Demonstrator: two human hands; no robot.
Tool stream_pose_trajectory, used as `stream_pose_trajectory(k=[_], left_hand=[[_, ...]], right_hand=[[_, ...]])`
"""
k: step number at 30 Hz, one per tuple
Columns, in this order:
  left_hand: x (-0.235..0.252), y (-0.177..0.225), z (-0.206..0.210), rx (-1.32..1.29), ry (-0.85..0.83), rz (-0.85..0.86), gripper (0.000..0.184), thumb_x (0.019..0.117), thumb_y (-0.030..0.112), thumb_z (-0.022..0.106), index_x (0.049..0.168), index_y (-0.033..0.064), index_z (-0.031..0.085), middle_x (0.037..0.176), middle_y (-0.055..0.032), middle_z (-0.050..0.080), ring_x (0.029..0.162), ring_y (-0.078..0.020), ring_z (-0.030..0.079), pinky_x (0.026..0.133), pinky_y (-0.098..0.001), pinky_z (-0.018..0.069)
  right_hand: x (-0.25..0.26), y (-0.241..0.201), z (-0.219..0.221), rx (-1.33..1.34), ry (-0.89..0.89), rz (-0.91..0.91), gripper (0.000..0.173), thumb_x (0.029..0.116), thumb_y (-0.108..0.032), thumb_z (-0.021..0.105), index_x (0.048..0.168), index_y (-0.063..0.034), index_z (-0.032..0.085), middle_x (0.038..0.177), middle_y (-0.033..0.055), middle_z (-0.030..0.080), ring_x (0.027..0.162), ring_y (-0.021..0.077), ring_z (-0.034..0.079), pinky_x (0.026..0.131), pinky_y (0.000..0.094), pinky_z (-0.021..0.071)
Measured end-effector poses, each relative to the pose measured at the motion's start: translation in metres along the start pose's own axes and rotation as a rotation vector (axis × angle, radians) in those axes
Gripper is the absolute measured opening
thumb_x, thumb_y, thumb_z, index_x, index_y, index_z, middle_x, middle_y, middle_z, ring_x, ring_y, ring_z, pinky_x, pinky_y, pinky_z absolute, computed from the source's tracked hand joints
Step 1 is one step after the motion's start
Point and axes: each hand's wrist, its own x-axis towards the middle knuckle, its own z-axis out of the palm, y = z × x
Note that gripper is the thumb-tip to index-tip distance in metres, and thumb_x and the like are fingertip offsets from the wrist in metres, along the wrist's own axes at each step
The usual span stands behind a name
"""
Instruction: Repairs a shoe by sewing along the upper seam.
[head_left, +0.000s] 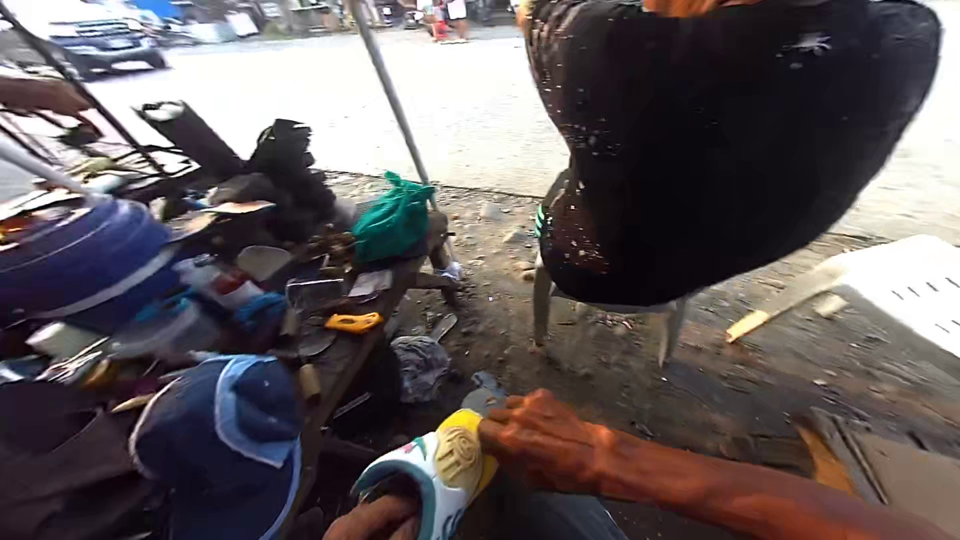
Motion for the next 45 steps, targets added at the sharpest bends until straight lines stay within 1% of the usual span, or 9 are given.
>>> stream_pose_trajectory(k=[5, 8, 10, 13, 16, 19, 26, 32, 45], left_hand=[[-0.002, -0.026, -0.001, -0.725, -0.117, 0.293, 0.01, 0.0961, 0.026, 0.069, 0.096, 0.0248, 0.079, 0.121, 0.0054, 0.069, 0.113, -0.0094, 0.061, 0.096, -0.0278, 0.0507], [0.001, -0.022, 0.011, -1.026, -0.172, 0.379, 0.013, 0.0958, 0.034, 0.068, 0.099, 0.0253, 0.077, 0.112, 0.0015, 0.07, 0.097, -0.012, 0.067, 0.082, -0.027, 0.0559], [0.003, -0.018, 0.012, -0.909, -0.091, 0.342, 0.013, 0.0987, 0.025, 0.065, 0.102, 0.0201, 0.077, 0.104, 0.0007, 0.072, 0.092, -0.0109, 0.069, 0.081, -0.0272, 0.0578], [0.005, -0.01, 0.016, -0.277, 0.132, 0.171, 0.009, 0.0941, 0.005, 0.067, 0.096, 0.0059, 0.076, 0.095, -0.0025, 0.073, 0.091, -0.0095, 0.068, 0.085, -0.0294, 0.0581], [0.011, -0.003, 0.027, 0.132, 0.1, -0.057, 0.013, 0.089, 0.009, 0.065, 0.085, 0.004, 0.076, 0.081, -0.0063, 0.073, 0.082, -0.0151, 0.07, 0.08, -0.0427, 0.0557], [0.023, -0.003, 0.036, 0.09, 0.056, -0.218, 0.009, 0.0881, 0.01, 0.065, 0.087, 0.0065, 0.073, 0.08, -0.0031, 0.071, 0.08, -0.0121, 0.069, 0.078, -0.0401, 0.0551], [0.023, -0.013, 0.057, -0.057, 0.279, 0.007, 0.012, 0.0925, 0.002, 0.059, 0.097, -0.0012, 0.07, 0.087, 0.0008, 0.071, 0.087, 0.0046, 0.065, 0.086, -0.0173, 0.0521], [0.02, -0.016, 0.059, 0.124, 0.292, 0.026, 0.02, 0.0953, 0.012, 0.061, 0.103, -0.0024, 0.073, 0.098, -0.0136, 0.074, 0.098, -0.0162, 0.07, 0.093, -0.0354, 0.0542], [0.024, -0.019, 0.061, 0.042, 0.28, 0.174, 0.017, 0.0942, 0.008, 0.062, 0.099, -0.0046, 0.072, 0.096, -0.0144, 0.073, 0.097, -0.0139, 0.069, 0.091, -0.0301, 0.0522]], right_hand=[[0.0, 0.002, 0.002, -0.031, 0.007, -0.016, 0.015, 0.0984, -0.02, 0.06, 0.095, -0.0078, 0.067, 0.079, 0.0103, 0.067, 0.071, 0.03, 0.069, 0.055, 0.0472, 0.0536], [0.0, 0.004, 0.004, -0.049, 0.018, -0.033, 0.015, 0.0982, -0.021, 0.06, 0.093, -0.0091, 0.067, 0.077, 0.0085, 0.067, 0.068, 0.0279, 0.068, 0.053, 0.0449, 0.0531], [0.0, 0.004, 0.003, -0.053, 0.008, -0.028, 0.014, 0.0979, -0.021, 0.06, 0.094, -0.0089, 0.067, 0.077, 0.0093, 0.066, 0.067, 0.0283, 0.068, 0.053, 0.045, 0.0526], [-0.001, 0.006, 0.005, -0.073, 0.025, -0.035, 0.015, 0.0979, -0.022, 0.06, 0.093, -0.0096, 0.067, 0.076, 0.0082, 0.066, 0.066, 0.027, 0.068, 0.052, 0.0438, 0.0531], [0.0, 0.005, 0.006, -0.081, 0.017, -0.041, 0.016, 0.098, -0.022, 0.06, 0.093, -0.01, 0.068, 0.076, 0.008, 0.067, 0.066, 0.0267, 0.068, 0.052, 0.0437, 0.0534], [0.0, 0.006, 0.007, -0.085, 0.025, -0.046, 0.015, 0.0975, -0.022, 0.06, 0.092, -0.0104, 0.068, 0.075, 0.0075, 0.067, 0.066, 0.0262, 0.069, 0.052, 0.0432, 0.0538], [0.003, 0.008, 0.004, -0.046, -0.013, -0.057, 0.016, 0.0974, -0.022, 0.06, 0.092, -0.0093, 0.067, 0.073, 0.0088, 0.065, 0.064, 0.0271, 0.068, 0.053, 0.0453, 0.053], [0.001, 0.014, 0.015, -0.08, 0.106, -0.089, 0.014, 0.0907, -0.026, 0.065, 0.087, -0.0132, 0.07, 0.071, 0.005, 0.067, 0.059, 0.0239, 0.068, 0.048, 0.0439, 0.0538], [0.006, 0.006, -0.003, -0.021, -0.064, -0.006, 0.018, 0.096, -0.021, 0.062, 0.091, -0.0052, 0.07, 0.076, 0.0161, 0.07, 0.064, 0.0369, 0.069, 0.052, 0.0557, 0.0524]])
